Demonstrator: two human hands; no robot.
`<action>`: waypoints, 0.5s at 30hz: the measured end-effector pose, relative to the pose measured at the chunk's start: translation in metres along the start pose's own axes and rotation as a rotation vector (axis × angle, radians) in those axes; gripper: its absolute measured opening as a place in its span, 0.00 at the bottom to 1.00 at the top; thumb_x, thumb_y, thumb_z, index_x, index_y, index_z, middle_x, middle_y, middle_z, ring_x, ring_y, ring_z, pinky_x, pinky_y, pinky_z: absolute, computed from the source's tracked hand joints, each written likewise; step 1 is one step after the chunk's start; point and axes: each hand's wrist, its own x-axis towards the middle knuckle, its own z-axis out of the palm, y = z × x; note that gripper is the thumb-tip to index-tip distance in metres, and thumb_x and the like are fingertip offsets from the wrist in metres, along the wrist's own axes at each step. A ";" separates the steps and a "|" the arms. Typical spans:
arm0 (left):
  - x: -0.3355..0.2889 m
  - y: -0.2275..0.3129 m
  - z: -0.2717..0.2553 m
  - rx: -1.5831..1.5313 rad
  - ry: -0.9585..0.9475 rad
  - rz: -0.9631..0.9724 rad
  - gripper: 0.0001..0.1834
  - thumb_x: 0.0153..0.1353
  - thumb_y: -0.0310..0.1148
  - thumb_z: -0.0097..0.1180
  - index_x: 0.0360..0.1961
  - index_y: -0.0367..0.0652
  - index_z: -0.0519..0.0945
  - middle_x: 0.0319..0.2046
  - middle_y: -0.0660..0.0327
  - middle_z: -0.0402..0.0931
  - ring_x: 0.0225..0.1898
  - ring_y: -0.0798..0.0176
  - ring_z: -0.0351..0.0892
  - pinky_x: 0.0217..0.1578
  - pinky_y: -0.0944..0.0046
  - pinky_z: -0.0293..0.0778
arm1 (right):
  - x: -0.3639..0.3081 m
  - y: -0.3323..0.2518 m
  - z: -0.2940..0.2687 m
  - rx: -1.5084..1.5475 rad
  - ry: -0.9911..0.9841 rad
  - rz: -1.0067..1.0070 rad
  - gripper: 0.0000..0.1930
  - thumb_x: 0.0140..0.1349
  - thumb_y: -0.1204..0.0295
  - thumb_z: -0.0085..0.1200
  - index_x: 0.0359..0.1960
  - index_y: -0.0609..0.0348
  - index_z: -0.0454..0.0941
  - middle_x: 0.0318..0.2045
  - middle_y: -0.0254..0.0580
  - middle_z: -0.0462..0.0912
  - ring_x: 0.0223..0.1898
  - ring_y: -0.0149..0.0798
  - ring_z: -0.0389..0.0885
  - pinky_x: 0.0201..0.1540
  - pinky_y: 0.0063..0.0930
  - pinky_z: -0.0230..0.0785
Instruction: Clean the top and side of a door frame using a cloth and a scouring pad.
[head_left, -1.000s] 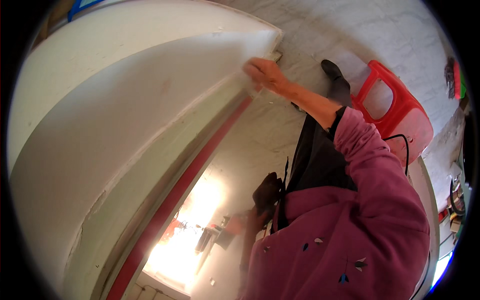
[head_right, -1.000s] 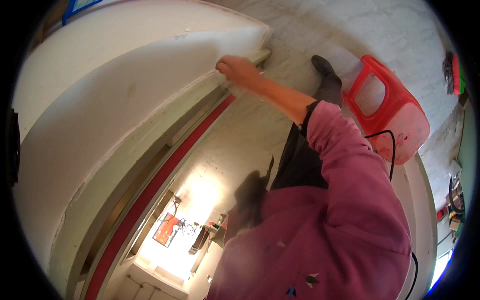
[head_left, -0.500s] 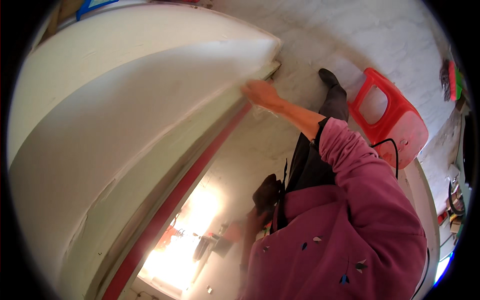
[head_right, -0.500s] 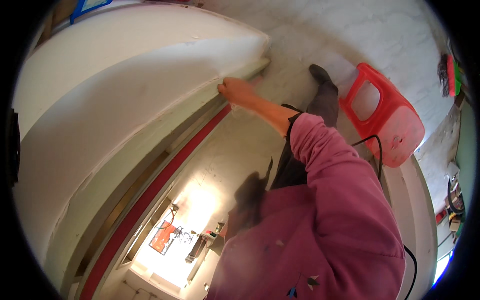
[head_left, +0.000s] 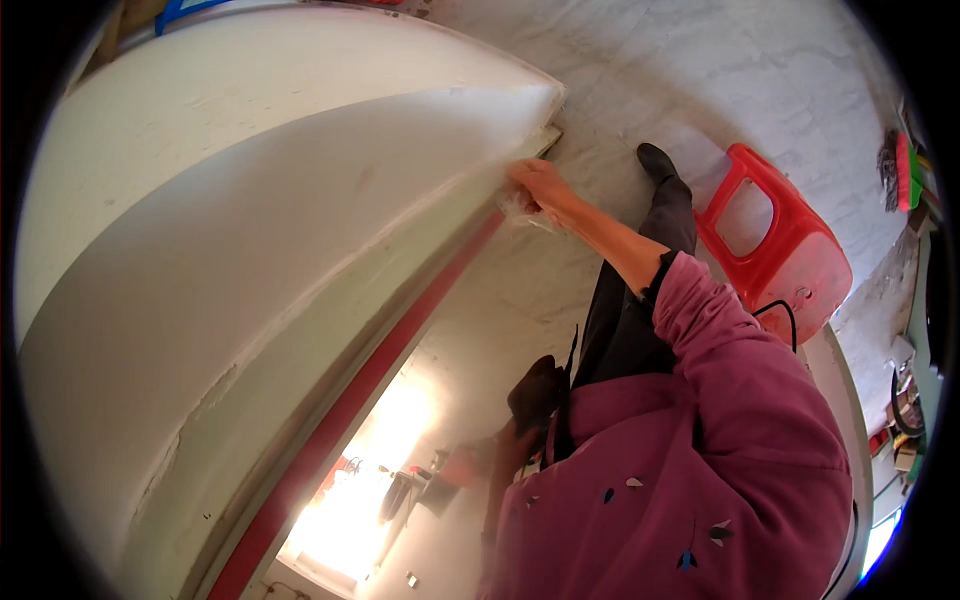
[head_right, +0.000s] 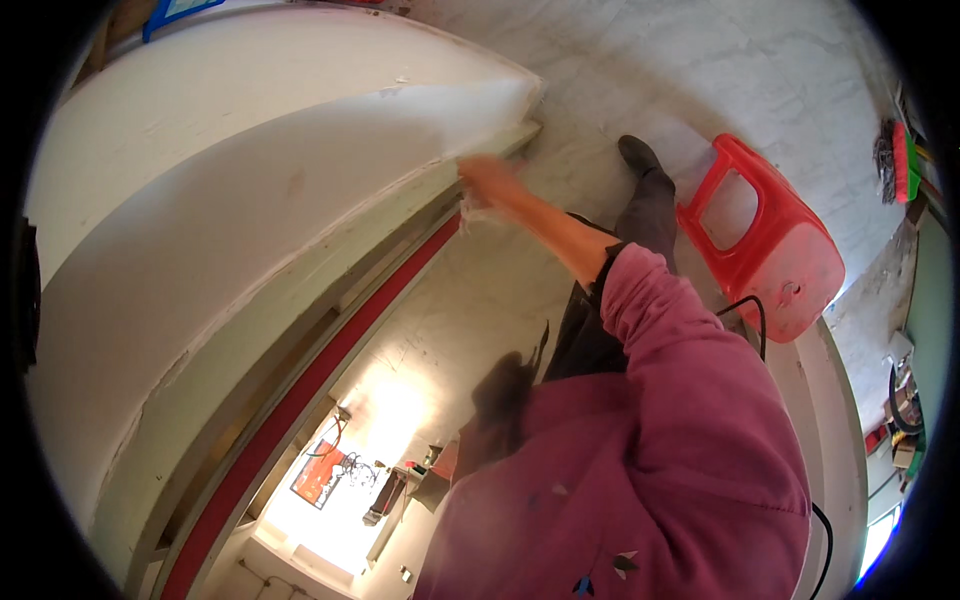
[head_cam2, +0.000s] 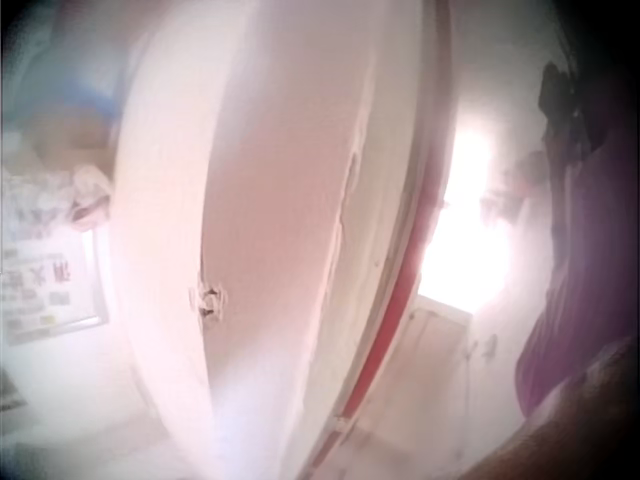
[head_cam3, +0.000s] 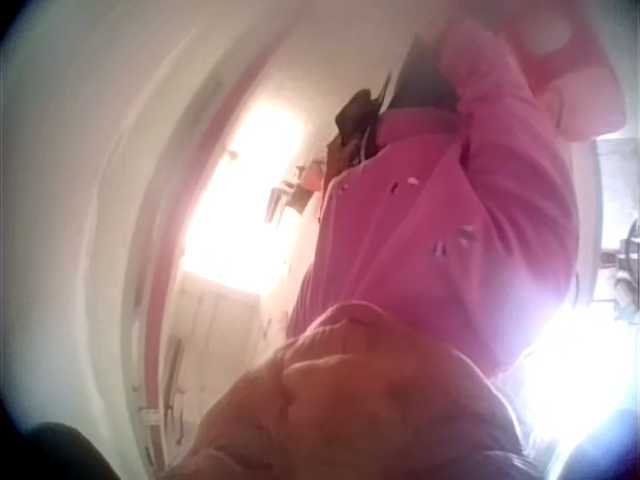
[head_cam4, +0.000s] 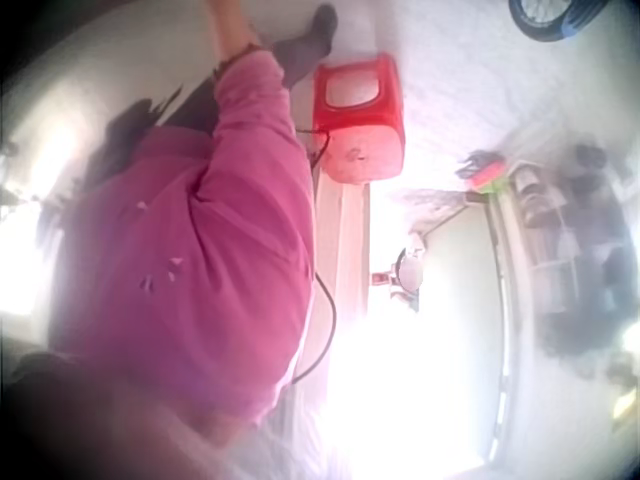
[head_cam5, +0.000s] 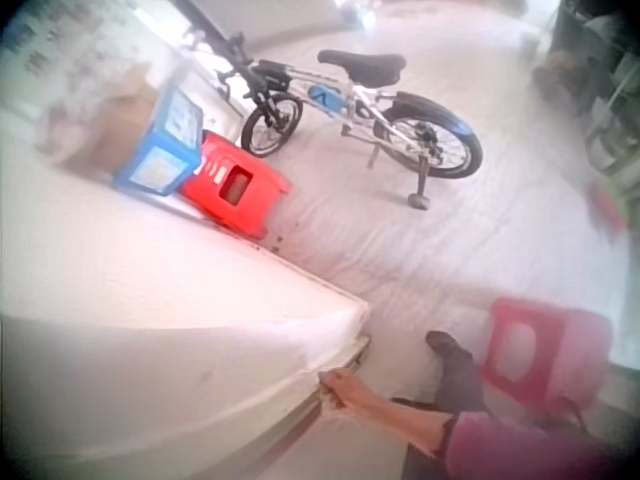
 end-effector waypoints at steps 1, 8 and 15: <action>0.000 -0.001 0.000 0.000 -0.001 0.000 0.19 0.48 0.34 0.53 0.42 0.38 0.71 0.33 0.49 0.76 0.35 0.52 0.76 0.35 0.58 0.70 | -0.003 0.002 -0.002 0.000 0.001 0.000 0.17 0.56 0.57 0.46 0.20 0.58 0.67 0.14 0.31 0.65 0.13 0.24 0.60 0.13 0.22 0.51; 0.003 0.017 -0.005 0.057 -0.033 -0.046 0.19 0.47 0.34 0.54 0.41 0.38 0.72 0.32 0.50 0.76 0.35 0.54 0.77 0.35 0.58 0.70 | -0.014 0.001 0.012 -0.523 0.011 -0.203 0.18 0.55 0.56 0.47 0.26 0.61 0.70 0.17 0.38 0.71 0.15 0.30 0.69 0.18 0.26 0.62; 0.002 0.030 -0.009 0.313 -0.037 0.100 0.19 0.47 0.35 0.55 0.41 0.39 0.72 0.32 0.51 0.76 0.36 0.56 0.77 0.35 0.59 0.70 | -0.013 0.004 0.024 -0.642 0.125 -0.394 0.11 0.50 0.66 0.51 0.22 0.62 0.71 0.18 0.44 0.74 0.12 0.37 0.72 0.19 0.26 0.63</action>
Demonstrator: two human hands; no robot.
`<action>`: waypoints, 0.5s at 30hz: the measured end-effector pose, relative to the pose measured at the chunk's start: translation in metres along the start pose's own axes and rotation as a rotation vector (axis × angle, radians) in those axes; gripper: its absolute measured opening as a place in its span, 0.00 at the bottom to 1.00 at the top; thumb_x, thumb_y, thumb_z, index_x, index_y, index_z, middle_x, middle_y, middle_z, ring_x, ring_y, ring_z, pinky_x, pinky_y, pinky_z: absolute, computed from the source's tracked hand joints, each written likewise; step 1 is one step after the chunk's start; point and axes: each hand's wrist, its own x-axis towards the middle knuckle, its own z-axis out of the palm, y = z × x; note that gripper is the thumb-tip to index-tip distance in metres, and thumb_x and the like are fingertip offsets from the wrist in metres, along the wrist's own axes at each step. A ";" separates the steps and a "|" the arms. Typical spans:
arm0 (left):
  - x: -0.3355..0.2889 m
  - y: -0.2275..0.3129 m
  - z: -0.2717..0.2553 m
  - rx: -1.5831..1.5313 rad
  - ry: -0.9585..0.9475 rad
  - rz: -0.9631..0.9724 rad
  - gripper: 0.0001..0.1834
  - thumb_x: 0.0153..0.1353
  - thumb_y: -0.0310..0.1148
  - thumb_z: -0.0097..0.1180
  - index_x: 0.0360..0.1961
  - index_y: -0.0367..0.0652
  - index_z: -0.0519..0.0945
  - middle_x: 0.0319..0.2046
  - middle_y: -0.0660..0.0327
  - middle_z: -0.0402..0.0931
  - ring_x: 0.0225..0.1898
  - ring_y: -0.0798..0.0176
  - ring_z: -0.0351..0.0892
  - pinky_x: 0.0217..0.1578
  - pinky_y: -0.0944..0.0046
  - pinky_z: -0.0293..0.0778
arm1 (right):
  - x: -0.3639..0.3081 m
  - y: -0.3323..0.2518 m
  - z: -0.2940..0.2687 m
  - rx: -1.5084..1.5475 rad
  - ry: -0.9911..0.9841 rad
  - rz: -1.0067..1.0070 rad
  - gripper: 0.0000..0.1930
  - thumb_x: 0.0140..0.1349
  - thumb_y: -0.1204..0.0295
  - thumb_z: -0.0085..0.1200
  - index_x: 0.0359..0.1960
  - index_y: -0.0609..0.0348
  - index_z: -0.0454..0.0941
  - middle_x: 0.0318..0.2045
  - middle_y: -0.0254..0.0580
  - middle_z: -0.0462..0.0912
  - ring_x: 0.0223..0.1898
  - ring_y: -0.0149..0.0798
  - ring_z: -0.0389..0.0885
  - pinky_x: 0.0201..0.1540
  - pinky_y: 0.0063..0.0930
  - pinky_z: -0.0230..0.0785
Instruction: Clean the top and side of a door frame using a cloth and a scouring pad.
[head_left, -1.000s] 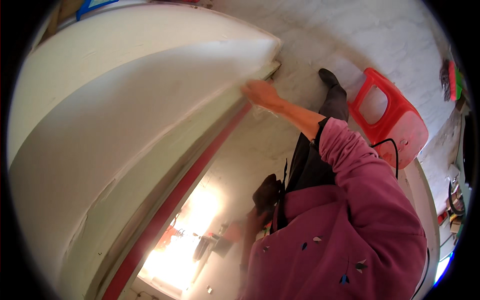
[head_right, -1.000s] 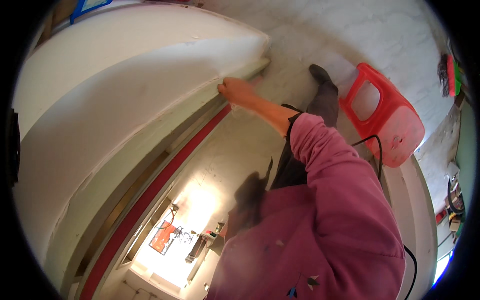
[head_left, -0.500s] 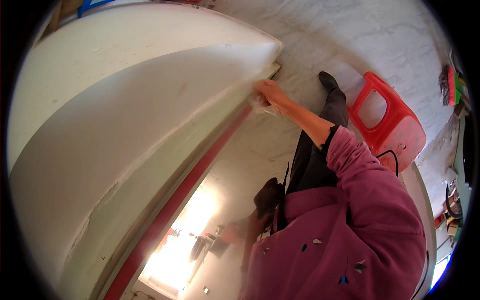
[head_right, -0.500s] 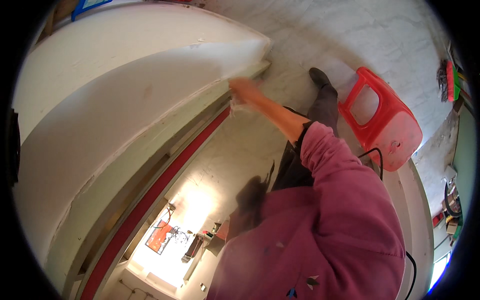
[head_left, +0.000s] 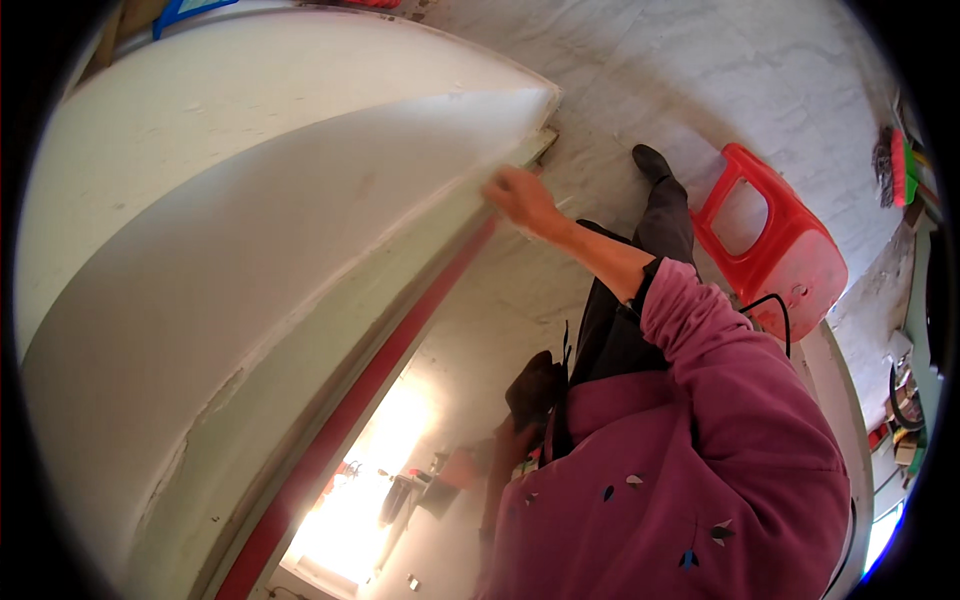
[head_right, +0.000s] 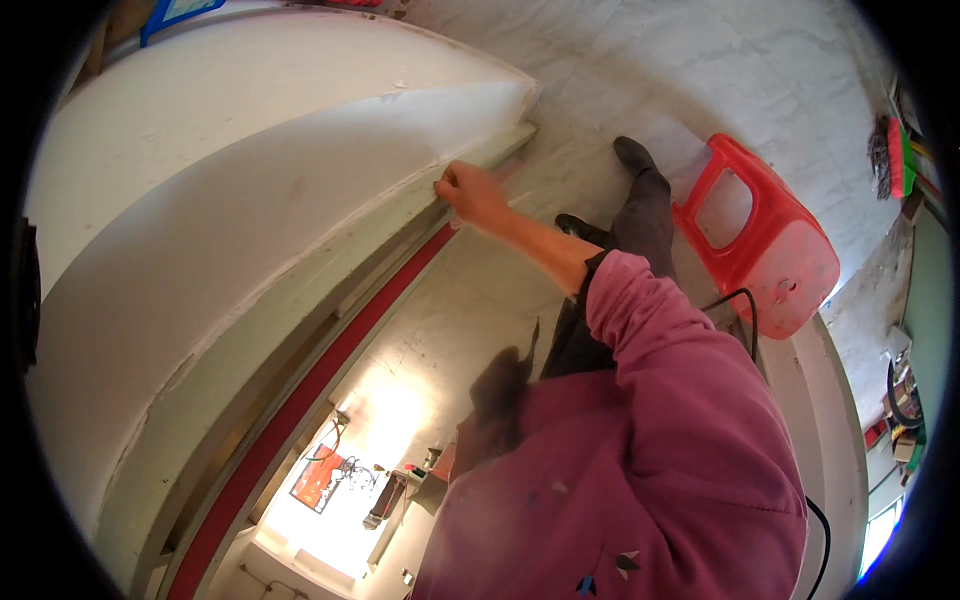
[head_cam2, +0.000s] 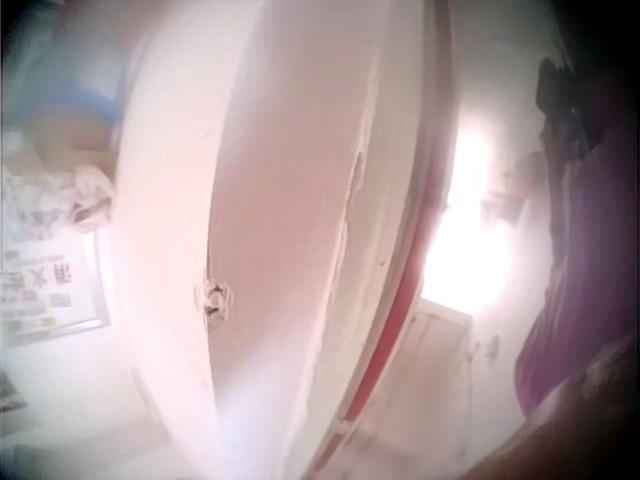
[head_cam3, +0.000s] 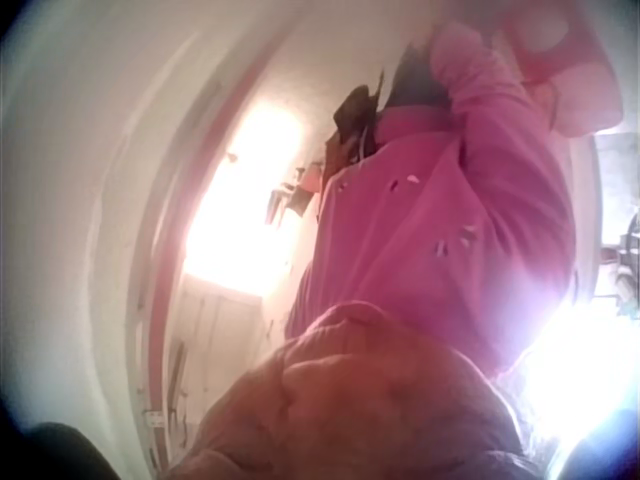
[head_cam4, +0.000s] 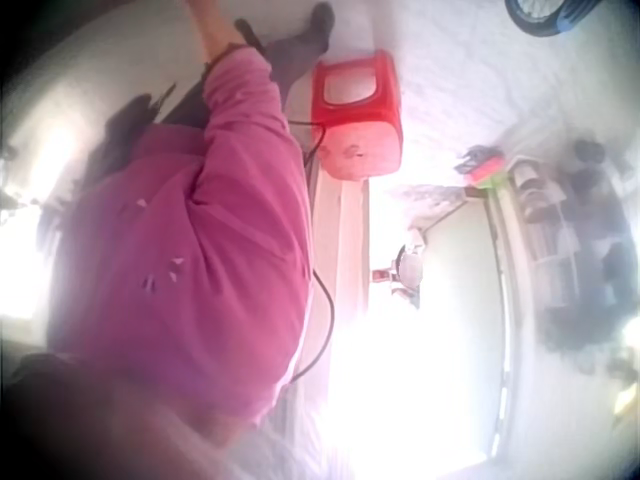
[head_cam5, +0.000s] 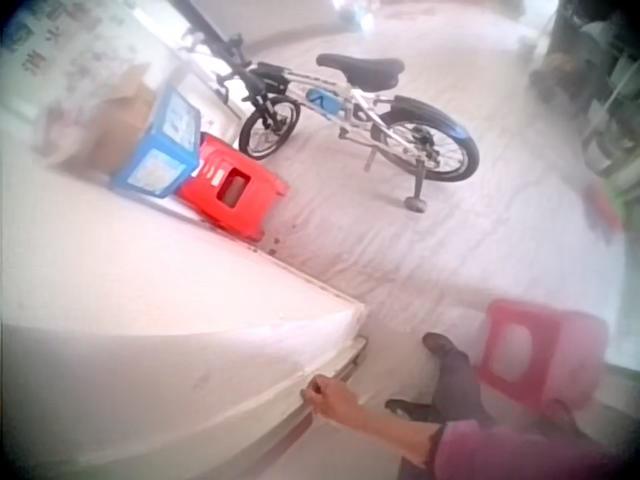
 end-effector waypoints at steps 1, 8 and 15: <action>0.000 -0.006 0.001 -0.003 0.003 -0.003 0.19 0.47 0.35 0.55 0.41 0.39 0.72 0.32 0.51 0.76 0.36 0.56 0.77 0.35 0.59 0.70 | 0.001 0.003 0.004 0.000 -0.005 -0.001 0.11 0.50 0.66 0.51 0.22 0.62 0.71 0.18 0.44 0.74 0.12 0.37 0.72 0.19 0.26 0.63; 0.006 0.040 -0.018 -0.240 -0.071 -0.250 0.20 0.46 0.35 0.54 0.42 0.39 0.72 0.33 0.52 0.76 0.35 0.57 0.76 0.35 0.59 0.70 | 0.000 -0.011 -0.011 0.237 -0.060 0.099 0.10 0.51 0.69 0.52 0.20 0.65 0.71 0.13 0.38 0.73 0.12 0.27 0.70 0.15 0.21 0.62; 0.008 -0.006 0.006 -0.279 -0.014 -0.095 0.20 0.47 0.35 0.53 0.43 0.39 0.71 0.34 0.52 0.76 0.36 0.55 0.76 0.37 0.58 0.70 | -0.012 -0.043 -0.020 0.387 -0.129 0.202 0.09 0.51 0.71 0.53 0.22 0.65 0.71 0.13 0.36 0.73 0.13 0.24 0.70 0.14 0.19 0.61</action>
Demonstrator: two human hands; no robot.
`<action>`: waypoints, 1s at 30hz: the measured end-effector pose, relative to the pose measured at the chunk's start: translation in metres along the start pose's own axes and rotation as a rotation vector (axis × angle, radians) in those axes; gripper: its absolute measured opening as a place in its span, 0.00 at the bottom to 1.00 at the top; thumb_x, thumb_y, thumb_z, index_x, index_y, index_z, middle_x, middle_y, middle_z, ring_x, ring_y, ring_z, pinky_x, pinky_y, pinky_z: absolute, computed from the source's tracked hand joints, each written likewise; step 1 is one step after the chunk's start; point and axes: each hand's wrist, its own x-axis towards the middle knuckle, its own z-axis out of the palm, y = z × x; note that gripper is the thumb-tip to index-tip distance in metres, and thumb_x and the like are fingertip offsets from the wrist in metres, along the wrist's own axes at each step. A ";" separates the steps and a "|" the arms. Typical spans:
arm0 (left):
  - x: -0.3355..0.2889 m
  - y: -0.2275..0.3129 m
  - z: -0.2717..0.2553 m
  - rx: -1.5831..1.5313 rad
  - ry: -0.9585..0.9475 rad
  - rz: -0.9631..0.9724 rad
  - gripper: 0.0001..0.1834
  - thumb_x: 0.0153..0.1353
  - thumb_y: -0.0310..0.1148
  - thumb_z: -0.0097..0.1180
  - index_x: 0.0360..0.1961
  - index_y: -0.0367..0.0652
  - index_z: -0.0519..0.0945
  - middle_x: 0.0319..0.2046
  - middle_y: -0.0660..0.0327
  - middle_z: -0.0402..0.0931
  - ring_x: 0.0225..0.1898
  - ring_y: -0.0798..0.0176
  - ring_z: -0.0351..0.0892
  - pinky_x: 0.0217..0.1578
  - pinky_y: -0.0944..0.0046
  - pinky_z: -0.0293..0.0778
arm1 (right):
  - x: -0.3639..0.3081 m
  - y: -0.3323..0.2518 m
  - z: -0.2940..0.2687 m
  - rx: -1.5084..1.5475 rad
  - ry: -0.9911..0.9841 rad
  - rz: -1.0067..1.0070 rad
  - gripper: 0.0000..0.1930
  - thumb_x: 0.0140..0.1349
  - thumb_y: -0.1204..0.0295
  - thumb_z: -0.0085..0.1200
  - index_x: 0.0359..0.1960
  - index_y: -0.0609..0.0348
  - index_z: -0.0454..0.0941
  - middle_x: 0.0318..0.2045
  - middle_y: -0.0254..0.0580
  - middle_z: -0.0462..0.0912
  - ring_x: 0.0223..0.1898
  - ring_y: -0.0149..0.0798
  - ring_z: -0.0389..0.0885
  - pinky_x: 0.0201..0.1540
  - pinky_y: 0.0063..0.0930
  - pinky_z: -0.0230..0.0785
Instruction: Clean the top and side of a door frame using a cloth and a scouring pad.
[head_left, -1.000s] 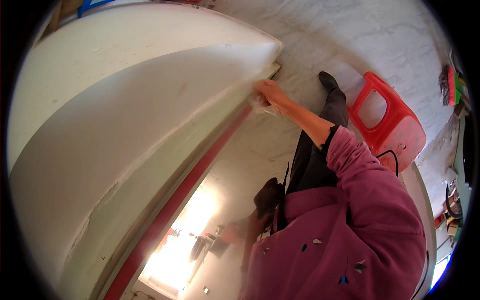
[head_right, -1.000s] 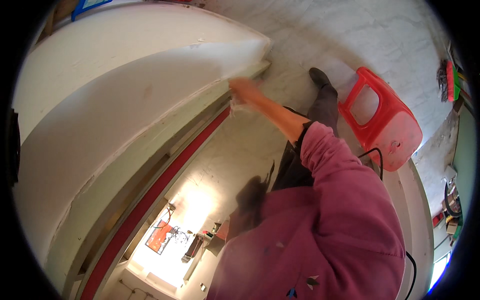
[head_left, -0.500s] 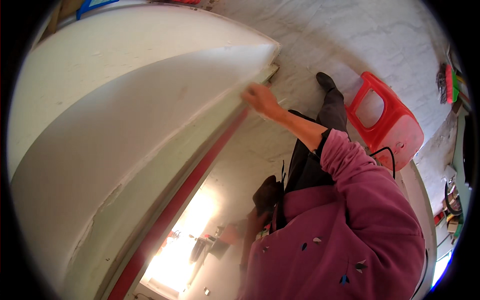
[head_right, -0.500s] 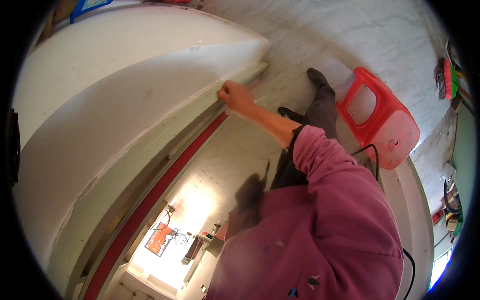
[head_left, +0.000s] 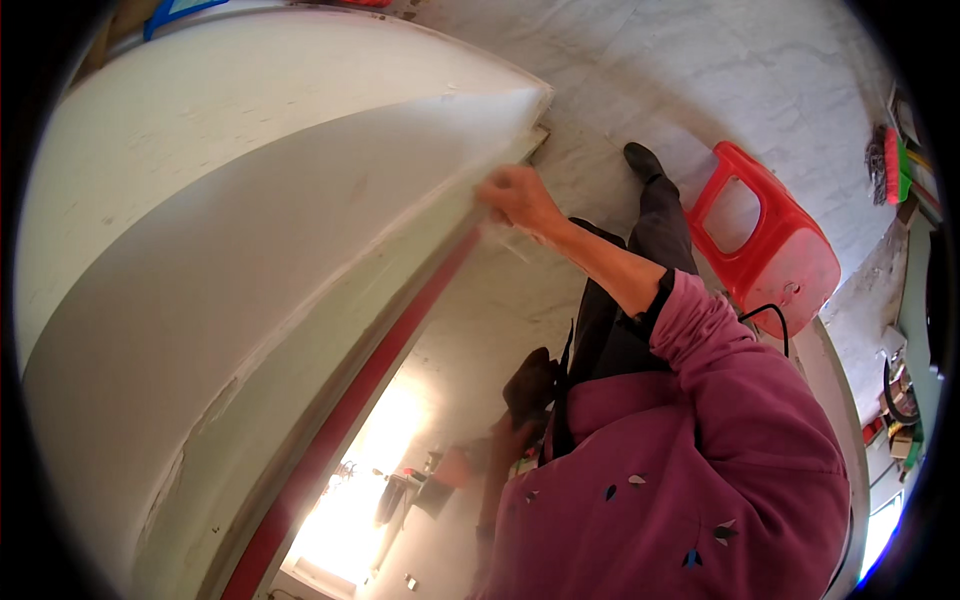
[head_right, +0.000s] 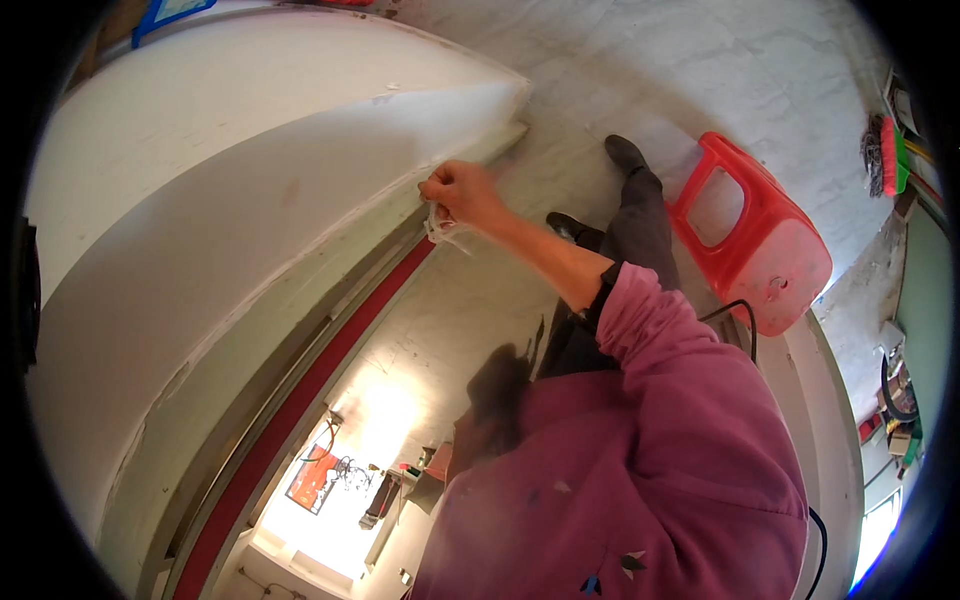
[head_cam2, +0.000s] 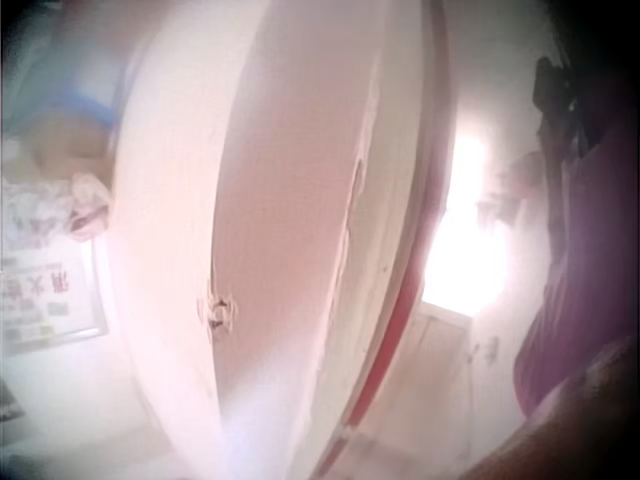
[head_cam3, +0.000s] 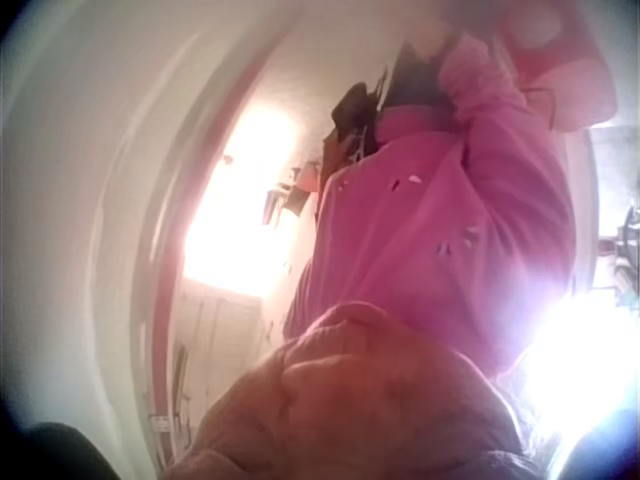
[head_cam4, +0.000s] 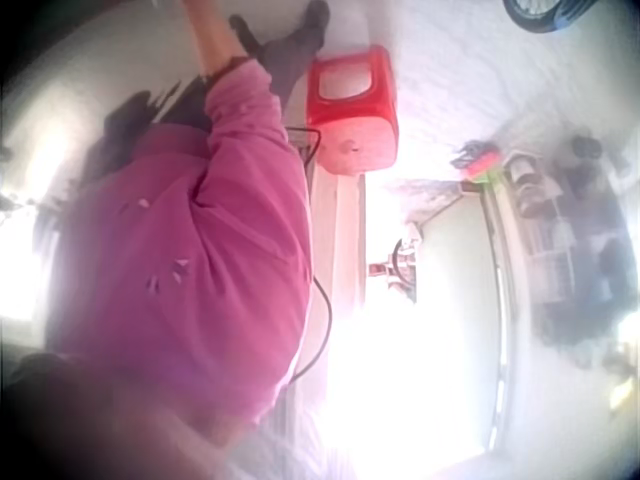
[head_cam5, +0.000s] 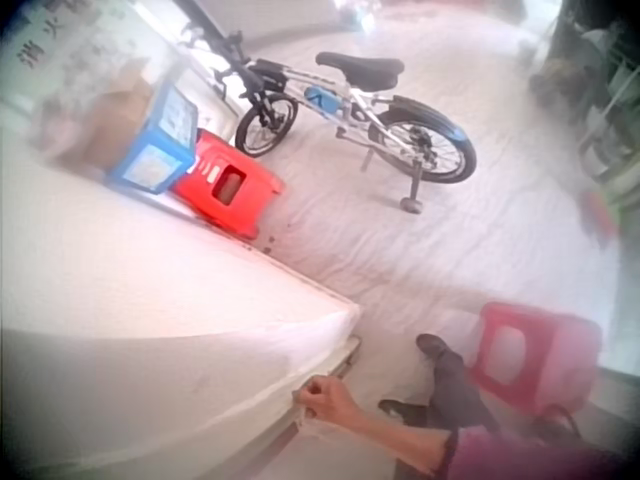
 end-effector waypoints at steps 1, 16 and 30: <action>-0.002 -0.001 0.000 -0.001 -0.001 -0.001 0.20 0.47 0.35 0.53 0.43 0.39 0.71 0.34 0.52 0.76 0.36 0.55 0.76 0.37 0.58 0.70 | -0.004 -0.007 0.000 -0.001 0.000 0.002 0.09 0.51 0.71 0.53 0.22 0.65 0.71 0.13 0.36 0.73 0.13 0.24 0.70 0.14 0.19 0.61; -0.006 0.060 -0.007 -0.044 -0.035 -0.095 0.18 0.47 0.34 0.53 0.41 0.40 0.73 0.30 0.55 0.77 0.31 0.60 0.77 0.33 0.60 0.72 | -0.063 -0.082 0.000 0.155 -0.221 -0.169 0.09 0.53 0.72 0.53 0.22 0.64 0.68 0.20 0.38 0.75 0.14 0.23 0.69 0.16 0.16 0.61; -0.003 0.032 0.000 -0.044 -0.013 -0.091 0.19 0.47 0.35 0.54 0.41 0.40 0.72 0.31 0.54 0.76 0.34 0.58 0.77 0.35 0.59 0.71 | -0.037 -0.049 -0.057 -0.595 -0.185 -0.521 0.05 0.50 0.78 0.53 0.29 0.60 0.70 0.23 0.35 0.74 0.22 0.29 0.71 0.28 0.22 0.64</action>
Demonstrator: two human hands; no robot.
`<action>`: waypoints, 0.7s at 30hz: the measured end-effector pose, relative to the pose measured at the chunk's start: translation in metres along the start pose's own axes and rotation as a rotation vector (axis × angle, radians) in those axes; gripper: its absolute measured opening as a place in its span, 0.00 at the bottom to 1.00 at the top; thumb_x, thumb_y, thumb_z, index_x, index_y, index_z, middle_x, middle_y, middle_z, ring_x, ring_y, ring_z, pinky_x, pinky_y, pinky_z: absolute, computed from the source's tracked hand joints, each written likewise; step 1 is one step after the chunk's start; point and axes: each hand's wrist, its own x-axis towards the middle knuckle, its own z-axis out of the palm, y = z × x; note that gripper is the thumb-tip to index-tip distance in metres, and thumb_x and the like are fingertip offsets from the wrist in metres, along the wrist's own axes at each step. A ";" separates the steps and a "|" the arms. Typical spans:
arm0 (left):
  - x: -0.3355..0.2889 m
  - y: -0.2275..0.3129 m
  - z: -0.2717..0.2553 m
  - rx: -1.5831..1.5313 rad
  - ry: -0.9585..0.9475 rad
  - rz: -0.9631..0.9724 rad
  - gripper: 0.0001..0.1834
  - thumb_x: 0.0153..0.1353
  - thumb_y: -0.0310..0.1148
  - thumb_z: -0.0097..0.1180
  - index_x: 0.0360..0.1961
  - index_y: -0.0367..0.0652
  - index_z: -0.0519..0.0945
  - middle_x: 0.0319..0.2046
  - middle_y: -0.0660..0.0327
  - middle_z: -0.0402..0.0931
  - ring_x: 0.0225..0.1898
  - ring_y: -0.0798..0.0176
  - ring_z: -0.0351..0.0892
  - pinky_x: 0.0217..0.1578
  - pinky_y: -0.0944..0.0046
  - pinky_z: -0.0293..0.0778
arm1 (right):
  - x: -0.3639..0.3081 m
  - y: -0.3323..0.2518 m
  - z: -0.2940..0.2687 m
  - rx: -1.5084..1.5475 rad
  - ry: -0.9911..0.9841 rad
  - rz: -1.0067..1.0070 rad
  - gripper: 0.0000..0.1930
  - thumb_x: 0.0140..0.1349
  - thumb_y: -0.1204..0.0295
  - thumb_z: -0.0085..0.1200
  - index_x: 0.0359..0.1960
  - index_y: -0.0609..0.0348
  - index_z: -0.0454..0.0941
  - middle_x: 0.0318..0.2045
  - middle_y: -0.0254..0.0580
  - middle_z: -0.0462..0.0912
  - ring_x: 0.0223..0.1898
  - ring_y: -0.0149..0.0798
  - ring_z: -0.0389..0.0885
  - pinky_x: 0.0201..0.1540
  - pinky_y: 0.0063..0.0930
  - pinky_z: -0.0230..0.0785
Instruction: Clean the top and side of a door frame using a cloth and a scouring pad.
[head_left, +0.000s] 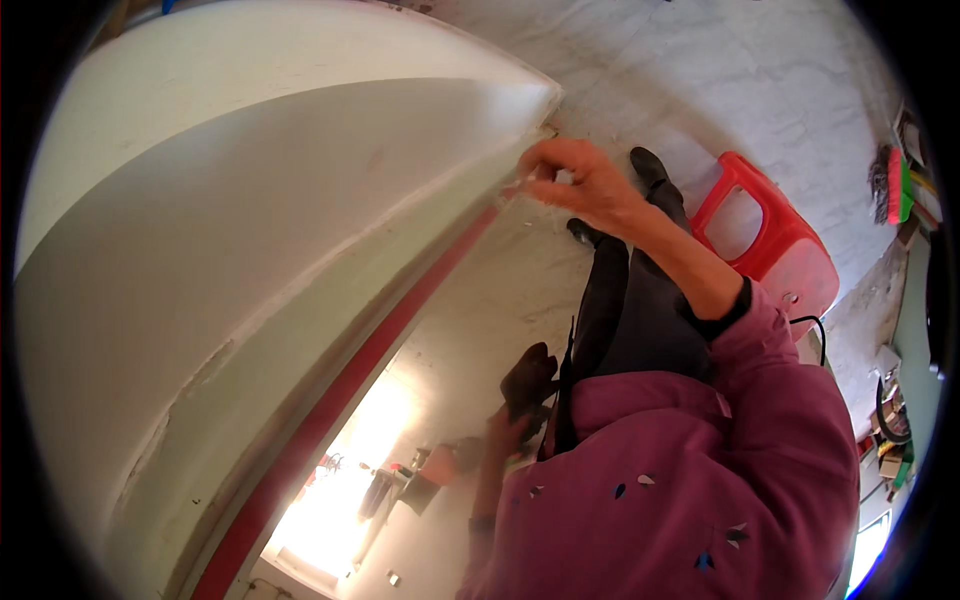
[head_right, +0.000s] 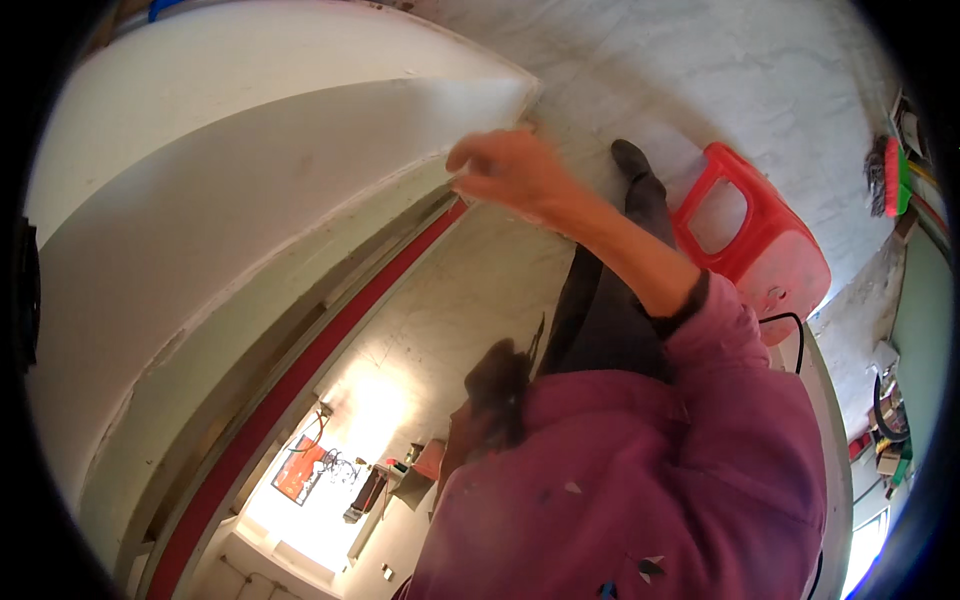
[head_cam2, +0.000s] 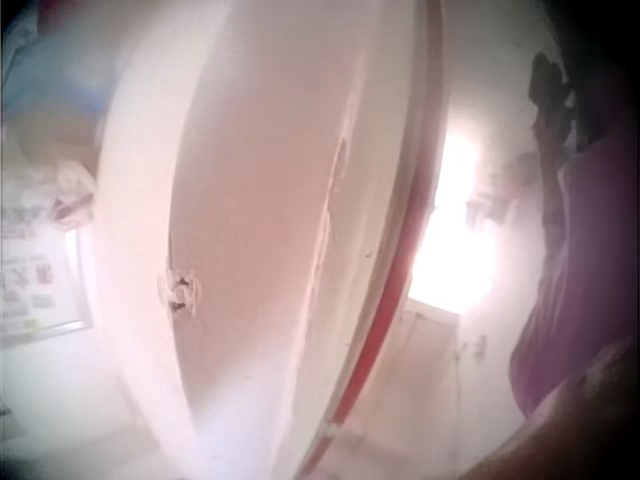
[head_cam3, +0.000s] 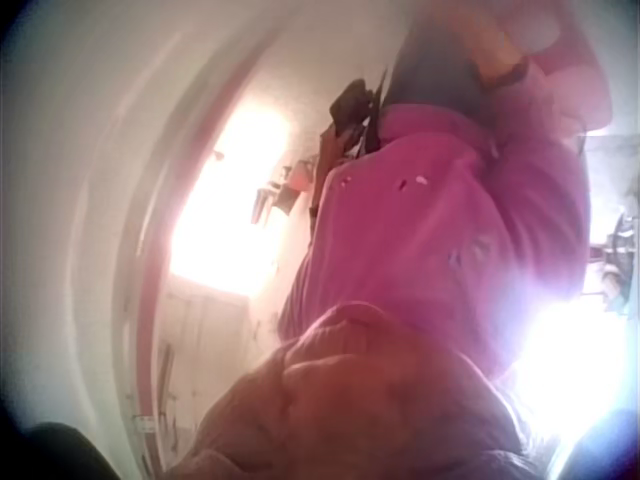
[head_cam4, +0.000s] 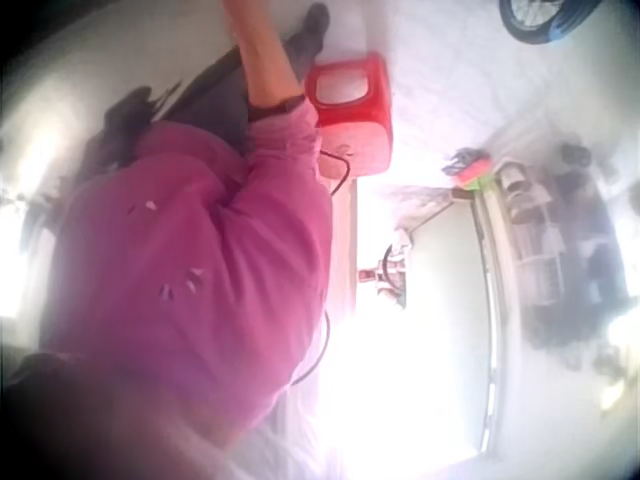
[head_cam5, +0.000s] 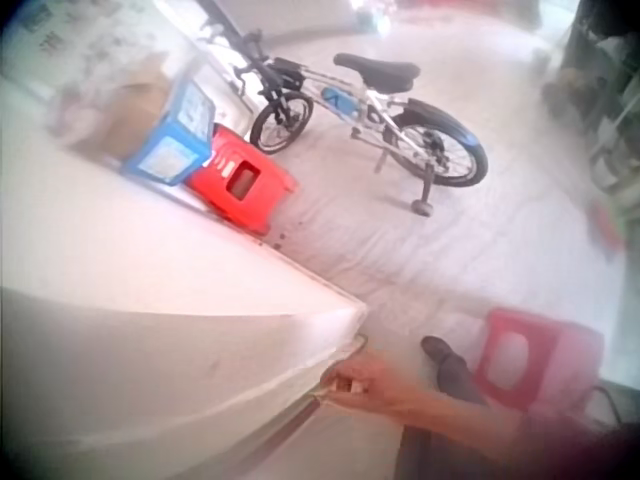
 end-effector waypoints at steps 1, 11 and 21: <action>0.000 0.001 0.001 0.005 -0.002 0.000 0.19 0.47 0.35 0.54 0.41 0.40 0.72 0.31 0.54 0.76 0.34 0.58 0.77 0.35 0.59 0.71 | 0.001 0.020 0.009 0.001 0.005 0.002 0.05 0.50 0.78 0.53 0.29 0.60 0.70 0.23 0.35 0.74 0.22 0.29 0.71 0.28 0.22 0.64; -0.013 0.007 -0.002 0.055 -0.024 -0.197 0.19 0.50 0.33 0.52 0.44 0.41 0.70 0.29 0.56 0.75 0.27 0.61 0.76 0.17 0.64 0.73 | 0.029 0.044 0.063 -0.203 0.095 -0.471 0.05 0.49 0.74 0.52 0.30 0.56 0.74 0.29 0.36 0.76 0.29 0.40 0.75 0.28 0.31 0.68; -0.010 -0.014 -0.005 0.001 -0.037 -0.139 0.20 0.48 0.35 0.52 0.44 0.40 0.70 0.31 0.54 0.76 0.29 0.61 0.76 0.22 0.63 0.74 | 0.044 0.042 0.050 -0.327 -0.086 -0.743 0.05 0.46 0.79 0.51 0.26 0.60 0.69 0.21 0.39 0.73 0.23 0.41 0.74 0.23 0.31 0.65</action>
